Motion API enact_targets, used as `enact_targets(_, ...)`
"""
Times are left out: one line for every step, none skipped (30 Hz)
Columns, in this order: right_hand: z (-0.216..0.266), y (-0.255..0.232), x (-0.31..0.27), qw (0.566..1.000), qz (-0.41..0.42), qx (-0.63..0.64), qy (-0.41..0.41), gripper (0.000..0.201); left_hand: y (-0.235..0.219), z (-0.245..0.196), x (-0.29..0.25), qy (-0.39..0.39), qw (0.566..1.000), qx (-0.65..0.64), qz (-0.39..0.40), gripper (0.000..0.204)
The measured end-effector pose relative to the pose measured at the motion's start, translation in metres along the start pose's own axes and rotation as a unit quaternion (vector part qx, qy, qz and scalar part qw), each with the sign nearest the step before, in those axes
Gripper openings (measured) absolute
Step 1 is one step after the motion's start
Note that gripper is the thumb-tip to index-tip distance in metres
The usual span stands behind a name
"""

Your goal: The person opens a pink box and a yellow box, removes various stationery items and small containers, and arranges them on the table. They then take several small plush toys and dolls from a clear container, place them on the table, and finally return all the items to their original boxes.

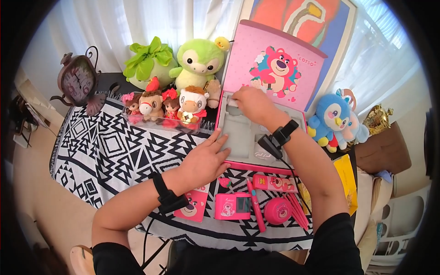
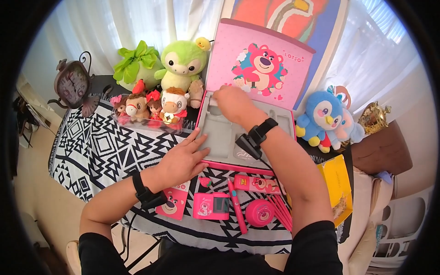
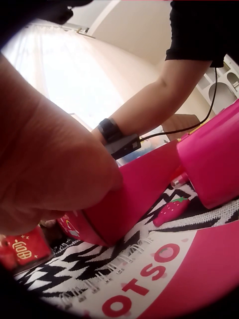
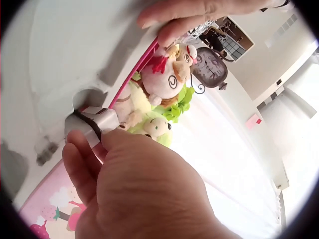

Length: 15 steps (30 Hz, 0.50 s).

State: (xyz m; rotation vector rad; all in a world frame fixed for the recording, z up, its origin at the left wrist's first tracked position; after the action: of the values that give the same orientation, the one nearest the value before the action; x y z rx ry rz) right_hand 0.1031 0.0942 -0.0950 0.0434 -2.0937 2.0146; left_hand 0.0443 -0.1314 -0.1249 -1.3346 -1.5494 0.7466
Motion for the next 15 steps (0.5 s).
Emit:
enact_targets(0.005, -0.002, -0.003, 1.0, -0.002, -0.003, 0.001, 0.021, 0.0, 0.0, 0.001, -0.004, 1.0, -0.003, 0.002, 0.039)
enact_targets(0.018, -0.003, -0.008, 1.0, -0.006, 0.006, -0.012, 0.02, 0.0, -0.001, 0.001, -0.008, 1.0, -0.007, 0.004, 0.04)
enact_targets(0.026, -0.005, -0.01, 1.0, -0.011, 0.015, -0.025, 0.019, 0.0, -0.001, 0.001, -0.006, 1.0, -0.005, 0.002, 0.04)
enact_targets(0.025, -0.005, -0.01, 1.0, -0.013, 0.014, -0.025, 0.019, 0.0, -0.001, 0.001, -0.006, 1.0, 0.0, 0.006, 0.042)
enact_targets(0.023, -0.003, -0.009, 1.0, 0.006, -0.01, -0.01, 0.018, 0.0, 0.0, 0.0, -0.007, 1.0, 0.006, 0.008, 0.044)
enact_targets(0.021, -0.002, -0.01, 0.999, 0.025, -0.034, 0.007, 0.017, 0.0, 0.0, 0.0, -0.006, 1.0, 0.009, 0.007, 0.044)
enact_targets(0.024, -0.005, -0.008, 0.999, 0.021, -0.035, 0.007, 0.017, 0.0, 0.001, 0.0, -0.005, 1.0, 0.007, 0.01, 0.046)
enact_targets(0.027, -0.006, -0.005, 0.997, 0.04, -0.063, 0.007, 0.016, -0.001, 0.001, 0.0, -0.005, 1.0, 0.006, 0.012, 0.048)
enact_targets(0.029, -0.007, -0.004, 0.994, 0.06, -0.091, 0.006, 0.015, -0.004, 0.0, -0.002, -0.003, 1.0, 0.008, 0.011, 0.048)
enact_targets(0.028, -0.011, -0.004, 0.994, 0.058, -0.092, 0.007, 0.015, -0.009, -0.002, -0.006, -0.011, 1.0, 0.003, -0.004, 0.05)
enact_targets(0.027, -0.017, -0.005, 0.995, 0.034, -0.094, 0.005, 0.014, -0.014, -0.005, -0.011, -0.019, 1.0, -0.004, -0.019, 0.052)
enact_targets(0.026, -0.022, -0.008, 0.995, 0.012, -0.095, 0.002, 0.014, -0.021, -0.008, -0.019, -0.019, 1.0, -0.004, -0.019, 0.052)
enact_targets(0.027, -0.028, -0.013, 0.995, 0.013, -0.095, 0.003, 0.014, -0.03, -0.01, -0.03, -0.039, 0.999, -0.008, -0.026, 0.054)
enact_targets(0.03, -0.039, -0.02, 0.997, -0.038, -0.069, 0.003, 0.014, -0.034, -0.01, -0.04, -0.061, 0.998, -0.013, -0.032, 0.056)
enact_targets(0.036, -0.05, -0.027, 0.995, -0.089, -0.041, 0.002, 0.015, -0.032, -0.009, -0.051, -0.064, 0.997, -0.015, -0.031, 0.056)
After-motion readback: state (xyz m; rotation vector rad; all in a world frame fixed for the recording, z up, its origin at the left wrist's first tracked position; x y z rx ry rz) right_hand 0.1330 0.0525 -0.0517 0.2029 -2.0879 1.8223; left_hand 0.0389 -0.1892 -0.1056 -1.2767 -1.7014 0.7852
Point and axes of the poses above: each hand's wrist, its own x-axis towards the middle knuckle, its own y-axis out of the palm, z = x × y, the point moved 4 cm from there along x, towards the middle knuckle, and after that the axes turned 14 degrees about -y, right-handed, at the moved point
